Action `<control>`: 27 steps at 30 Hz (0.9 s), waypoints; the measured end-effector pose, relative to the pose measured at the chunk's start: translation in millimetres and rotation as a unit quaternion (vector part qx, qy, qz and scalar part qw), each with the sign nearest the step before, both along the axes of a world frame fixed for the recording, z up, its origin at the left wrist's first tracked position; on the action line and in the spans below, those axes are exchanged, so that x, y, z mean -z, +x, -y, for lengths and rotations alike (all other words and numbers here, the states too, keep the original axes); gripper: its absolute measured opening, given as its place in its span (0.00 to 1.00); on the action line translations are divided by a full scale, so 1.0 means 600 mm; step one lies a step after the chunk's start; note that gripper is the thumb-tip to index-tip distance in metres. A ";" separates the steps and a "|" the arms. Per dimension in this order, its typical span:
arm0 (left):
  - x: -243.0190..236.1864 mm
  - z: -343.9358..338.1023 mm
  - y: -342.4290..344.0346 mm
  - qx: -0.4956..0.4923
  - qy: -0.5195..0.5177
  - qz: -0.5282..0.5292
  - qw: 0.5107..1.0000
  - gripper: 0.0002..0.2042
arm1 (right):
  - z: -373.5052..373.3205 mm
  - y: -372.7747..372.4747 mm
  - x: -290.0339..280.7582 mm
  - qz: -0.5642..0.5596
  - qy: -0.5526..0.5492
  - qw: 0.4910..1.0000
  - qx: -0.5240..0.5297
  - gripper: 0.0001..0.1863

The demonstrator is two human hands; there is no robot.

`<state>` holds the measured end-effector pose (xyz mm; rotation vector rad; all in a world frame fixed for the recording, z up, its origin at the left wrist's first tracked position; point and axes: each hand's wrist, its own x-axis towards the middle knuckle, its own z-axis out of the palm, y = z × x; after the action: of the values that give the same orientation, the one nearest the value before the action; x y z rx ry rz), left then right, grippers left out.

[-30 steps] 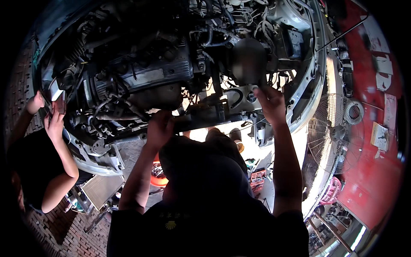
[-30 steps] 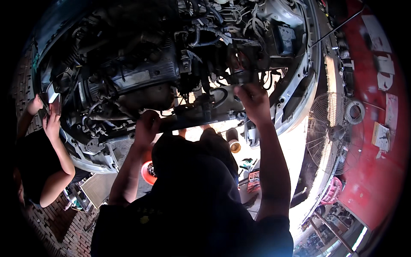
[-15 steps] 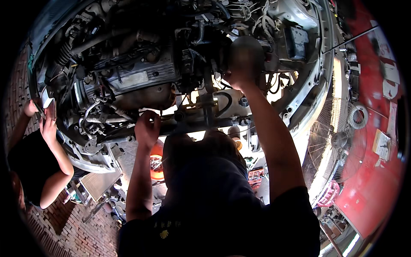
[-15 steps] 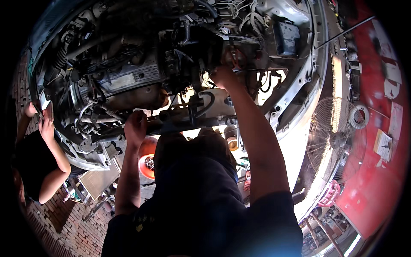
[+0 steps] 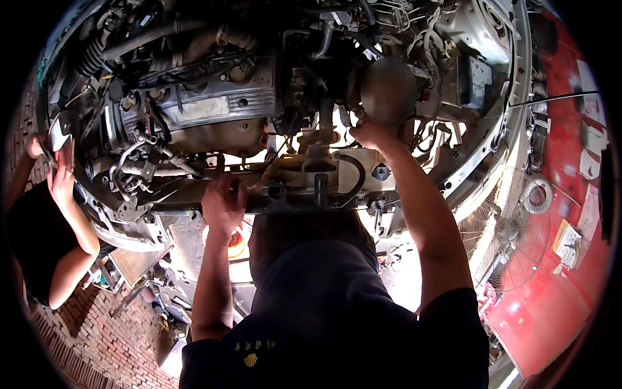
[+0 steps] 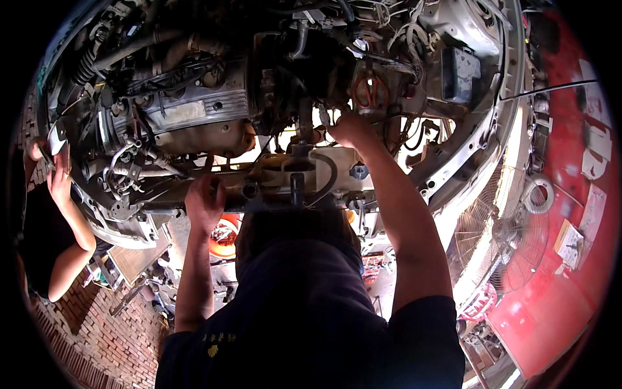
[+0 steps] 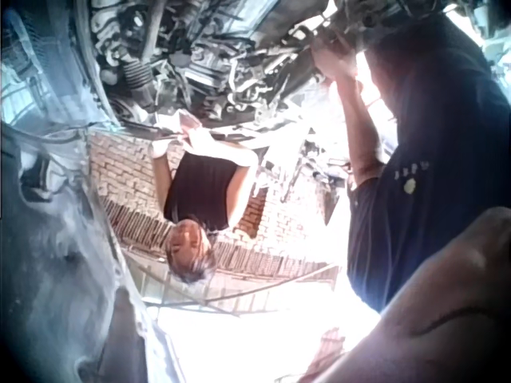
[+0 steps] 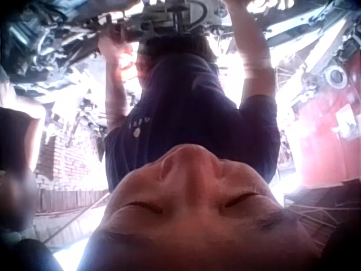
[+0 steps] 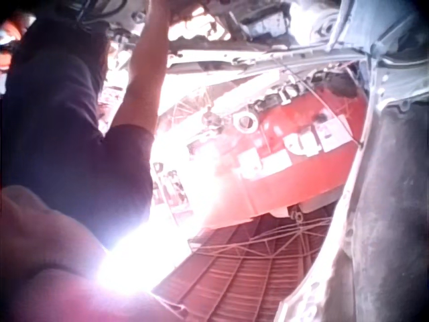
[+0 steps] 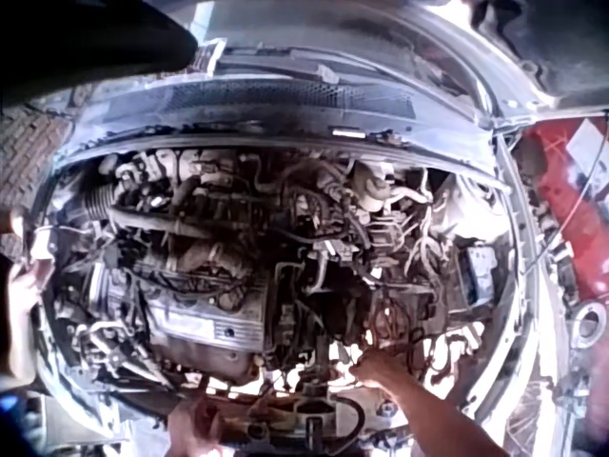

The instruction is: The person works on a car engine, first handling a radiator fan shroud and pointing at electrical connectors. Using a sealant gun, the person applies material to a hose fitting and then reconnects a coolant hose, securing it with a spring clamp by hand.

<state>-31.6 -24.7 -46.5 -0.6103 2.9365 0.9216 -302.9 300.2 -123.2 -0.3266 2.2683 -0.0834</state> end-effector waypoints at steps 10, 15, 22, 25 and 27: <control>-0.005 -0.003 -0.014 0.008 -0.001 -0.028 1.000 0.05 | -0.030 -0.027 0.063 0.105 -0.206 0.962 0.143 0.25; 0.000 -0.003 -0.007 0.016 0.000 -0.032 0.999 0.06 | -0.022 -0.024 0.049 0.109 -0.072 0.991 -0.030 0.31; -0.015 -0.002 0.004 0.032 0.008 0.010 0.999 0.05 | -0.010 -0.010 0.068 0.133 0.072 0.903 -0.402 0.12; -0.008 -0.004 0.007 0.024 0.001 0.009 1.000 0.05 | 0.015 -0.017 0.065 0.164 0.145 0.911 -0.350 0.13; -0.007 -0.002 0.008 0.033 -0.002 0.009 0.999 0.06 | -0.012 -0.001 0.123 0.172 0.177 0.855 -0.456 0.09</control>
<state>-26.8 -23.3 -42.3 -0.5154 2.9238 0.8983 -303.4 307.6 -196.8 -1.0514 1.5341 0.7030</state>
